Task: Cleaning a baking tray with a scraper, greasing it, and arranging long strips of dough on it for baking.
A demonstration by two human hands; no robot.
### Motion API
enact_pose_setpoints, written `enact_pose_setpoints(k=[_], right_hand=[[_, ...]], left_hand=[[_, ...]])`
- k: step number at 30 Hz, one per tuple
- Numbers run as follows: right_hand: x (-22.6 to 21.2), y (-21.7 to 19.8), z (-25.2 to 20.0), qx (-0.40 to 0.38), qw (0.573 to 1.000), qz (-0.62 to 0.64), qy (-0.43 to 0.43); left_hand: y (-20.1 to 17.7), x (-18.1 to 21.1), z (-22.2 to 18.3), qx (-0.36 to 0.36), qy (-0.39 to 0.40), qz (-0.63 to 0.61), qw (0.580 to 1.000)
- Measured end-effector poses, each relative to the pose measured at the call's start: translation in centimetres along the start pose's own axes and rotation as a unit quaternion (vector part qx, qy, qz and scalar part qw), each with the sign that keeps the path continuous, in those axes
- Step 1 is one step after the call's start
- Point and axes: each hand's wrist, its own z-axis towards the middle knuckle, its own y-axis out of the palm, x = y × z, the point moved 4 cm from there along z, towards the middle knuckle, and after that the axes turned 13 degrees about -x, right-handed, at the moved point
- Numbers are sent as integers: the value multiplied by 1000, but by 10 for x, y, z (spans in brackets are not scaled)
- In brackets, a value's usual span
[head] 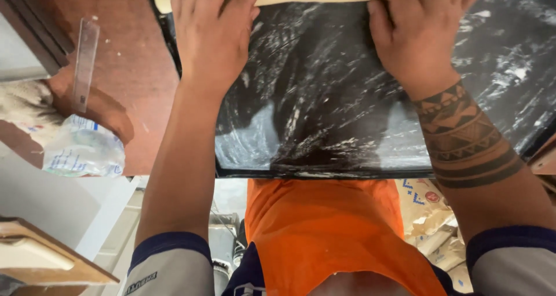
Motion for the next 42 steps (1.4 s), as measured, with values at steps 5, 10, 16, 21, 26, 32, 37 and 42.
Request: enact_pose_setpoints(k=[5, 10, 16, 21, 26, 32, 37, 42], right_hand=[[-25, 11, 7, -84, 995, 15, 56], [-70, 16, 38, -100, 992, 47, 63], [-121, 20, 67, -186, 976, 114, -7], [-139, 30, 73, -207, 973, 97, 18], [-148, 27, 85, -228, 966, 124, 3], [-133, 15, 94, -154, 981, 98, 59], [-118, 25, 82, -161, 984, 56, 54], [-69, 3, 44, -141, 967, 58, 205]], left_hand=[[-9, -16, -14, -44, -41, 16, 998], [-16, -18, -29, -46, -93, 51, 993], [-8, -5, -62, -100, -182, 26, 978], [-4, -1, -65, -160, -231, 44, 959], [-3, 0, -65, -183, -244, 62, 950], [1, -20, -44, -104, -188, -3, 977], [4, -19, -34, -110, -173, -9, 979], [9, -15, -26, -217, -215, 5, 952]])
